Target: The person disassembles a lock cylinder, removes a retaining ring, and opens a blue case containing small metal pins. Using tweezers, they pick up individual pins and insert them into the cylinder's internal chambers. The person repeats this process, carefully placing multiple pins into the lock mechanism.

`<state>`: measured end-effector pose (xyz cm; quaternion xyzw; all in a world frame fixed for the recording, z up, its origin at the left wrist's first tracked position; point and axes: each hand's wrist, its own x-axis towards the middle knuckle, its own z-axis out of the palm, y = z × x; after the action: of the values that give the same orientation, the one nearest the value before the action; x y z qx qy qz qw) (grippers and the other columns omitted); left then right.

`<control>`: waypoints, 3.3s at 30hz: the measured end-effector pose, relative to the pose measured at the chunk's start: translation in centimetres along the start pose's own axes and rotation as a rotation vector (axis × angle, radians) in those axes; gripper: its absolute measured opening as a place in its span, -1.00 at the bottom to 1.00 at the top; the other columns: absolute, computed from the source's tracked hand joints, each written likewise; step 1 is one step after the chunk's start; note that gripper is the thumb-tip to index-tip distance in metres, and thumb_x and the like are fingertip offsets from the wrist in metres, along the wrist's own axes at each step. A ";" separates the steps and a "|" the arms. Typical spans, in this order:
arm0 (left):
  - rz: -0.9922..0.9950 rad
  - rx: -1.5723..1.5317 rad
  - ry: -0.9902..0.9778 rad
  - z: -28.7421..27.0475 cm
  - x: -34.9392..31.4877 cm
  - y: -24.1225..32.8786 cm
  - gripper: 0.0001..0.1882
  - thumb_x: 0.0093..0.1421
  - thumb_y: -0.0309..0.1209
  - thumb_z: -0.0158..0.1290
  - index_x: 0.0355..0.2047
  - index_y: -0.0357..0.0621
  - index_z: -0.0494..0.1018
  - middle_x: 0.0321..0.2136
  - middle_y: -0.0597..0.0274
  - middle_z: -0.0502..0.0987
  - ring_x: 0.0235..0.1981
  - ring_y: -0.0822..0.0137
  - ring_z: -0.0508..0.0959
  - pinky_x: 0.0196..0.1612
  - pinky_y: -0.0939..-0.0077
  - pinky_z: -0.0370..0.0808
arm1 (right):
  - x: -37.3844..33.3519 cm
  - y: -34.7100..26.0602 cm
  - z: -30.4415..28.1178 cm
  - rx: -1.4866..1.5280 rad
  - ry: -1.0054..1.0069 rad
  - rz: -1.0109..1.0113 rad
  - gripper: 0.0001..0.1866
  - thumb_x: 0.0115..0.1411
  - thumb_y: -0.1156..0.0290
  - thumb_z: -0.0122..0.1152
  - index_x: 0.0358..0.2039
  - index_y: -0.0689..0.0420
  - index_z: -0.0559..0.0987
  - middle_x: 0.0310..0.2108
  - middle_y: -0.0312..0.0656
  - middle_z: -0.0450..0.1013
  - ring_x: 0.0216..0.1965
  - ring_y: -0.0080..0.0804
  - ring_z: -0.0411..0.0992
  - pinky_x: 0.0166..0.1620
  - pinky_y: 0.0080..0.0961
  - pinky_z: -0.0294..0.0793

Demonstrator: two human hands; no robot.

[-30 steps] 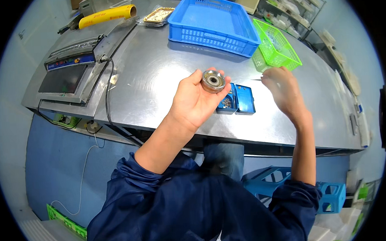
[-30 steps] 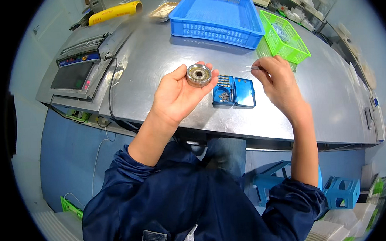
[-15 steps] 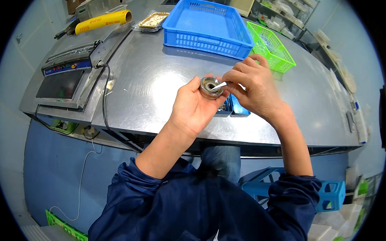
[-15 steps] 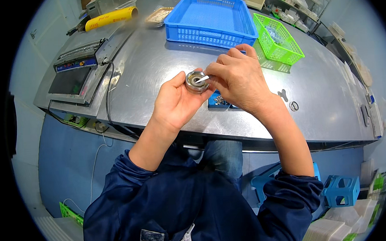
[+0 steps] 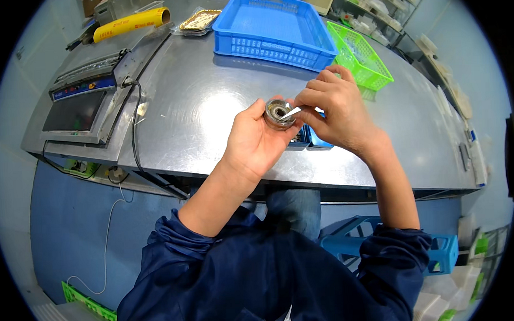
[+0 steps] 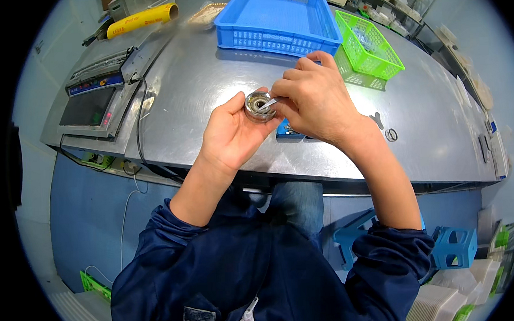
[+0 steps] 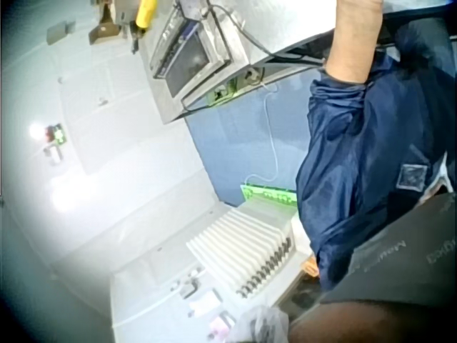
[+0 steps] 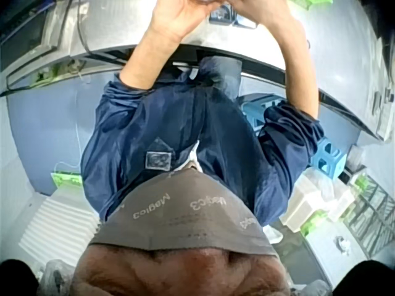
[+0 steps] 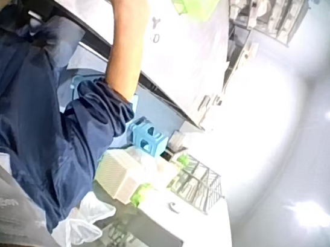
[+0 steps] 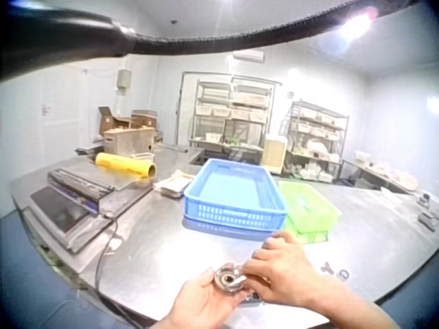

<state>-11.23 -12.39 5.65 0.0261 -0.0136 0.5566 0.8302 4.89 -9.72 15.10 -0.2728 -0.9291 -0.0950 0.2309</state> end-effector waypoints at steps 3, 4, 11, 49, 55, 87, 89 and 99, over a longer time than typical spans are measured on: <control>-0.015 -0.013 -0.027 -0.4 0.1 0.1 -0.57 0.43 -0.25 -0.50 -0.05 -0.38 0.23 -0.07 -0.08 0.38 0.01 0.05 0.39 0.17 0.05 0.30 | 0.1 0.0 -0.1 0.002 -0.024 0.006 -0.90 -0.11 0.40 0.31 -0.51 0.07 0.63 -0.58 -0.26 0.44 -0.36 -0.28 0.40 0.04 -0.20 0.25; -0.025 -0.025 -0.050 -0.6 0.1 0.2 -0.57 0.43 -0.25 -0.50 -0.05 -0.38 0.23 -0.07 -0.08 0.38 0.01 0.05 0.39 0.17 0.05 0.30 | 0.1 0.0 0.0 0.003 -0.030 0.003 -0.90 -0.11 0.40 0.31 -0.51 0.07 0.63 -0.58 -0.26 0.45 -0.36 -0.28 0.41 0.04 -0.20 0.25; 0.003 0.013 0.031 0.1 0.1 -0.1 -0.59 0.42 -0.27 -0.48 -0.03 -0.39 0.20 -0.05 -0.09 0.35 0.01 0.03 0.38 0.19 0.04 0.30 | 0.2 0.0 -0.4 -0.028 -0.052 0.017 -0.89 -0.12 0.39 0.32 -0.50 0.07 0.63 -0.56 -0.26 0.46 -0.35 -0.28 0.42 0.06 -0.21 0.26; 0.069 0.009 0.182 -1.0 0.2 0.8 -0.56 0.43 -0.21 -0.46 -0.02 -0.38 0.22 0.01 -0.20 0.30 0.09 -0.06 0.31 0.22 -0.04 0.25 | -1.1 -0.2 0.5 0.104 0.074 0.181 -0.89 0.09 0.49 0.17 -0.35 0.15 0.60 -0.47 -0.17 0.44 -0.34 -0.21 0.35 -0.15 -0.33 0.31; 0.121 -0.036 0.134 -3.3 0.3 1.7 -0.50 0.42 -0.13 -0.47 -0.02 -0.35 0.23 0.02 -0.18 0.32 0.14 -0.09 0.27 0.24 -0.07 0.20 | -6.5 -4.1 4.8 0.496 0.093 0.609 -0.83 0.11 0.51 0.20 -0.28 0.30 0.55 -0.41 0.01 0.47 -0.36 -0.09 0.43 -0.25 -0.31 0.43; 0.168 -0.016 0.180 -4.6 1.0 1.2 -0.43 0.40 -0.06 -0.48 0.10 -0.34 0.16 0.10 -0.15 0.24 0.25 -0.06 0.14 0.30 -0.06 0.09 | -5.4 -6.7 10.6 0.361 0.241 0.634 -0.79 0.01 0.56 0.20 -0.68 0.15 0.38 -0.77 -0.15 0.36 -0.75 -0.22 0.38 -0.64 -0.39 0.35; 0.171 -0.022 0.183 -4.7 0.9 1.2 -0.44 0.40 -0.06 -0.47 0.10 -0.34 0.16 0.10 -0.15 0.24 0.25 -0.07 0.14 0.30 -0.05 0.09 | -5.5 -6.7 10.6 0.363 0.247 0.632 -0.79 0.00 0.57 0.20 -0.68 0.14 0.38 -0.77 -0.15 0.35 -0.75 -0.22 0.38 -0.65 -0.39 0.35; 0.167 -0.039 0.214 -5.5 1.1 1.7 -0.44 0.40 -0.07 -0.44 0.10 -0.35 0.16 0.11 -0.12 0.23 0.25 -0.06 0.14 0.29 -0.04 0.09 | -5.7 -6.1 9.7 0.410 0.265 0.704 -0.83 -0.04 0.59 0.23 -0.67 0.18 0.42 -0.78 -0.15 0.35 -0.77 -0.30 0.36 -0.65 -0.47 0.32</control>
<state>-12.47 -10.44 0.29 -0.0508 0.0621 0.6230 0.7781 2.11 -14.53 3.61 -0.5074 -0.7412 0.1422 0.4159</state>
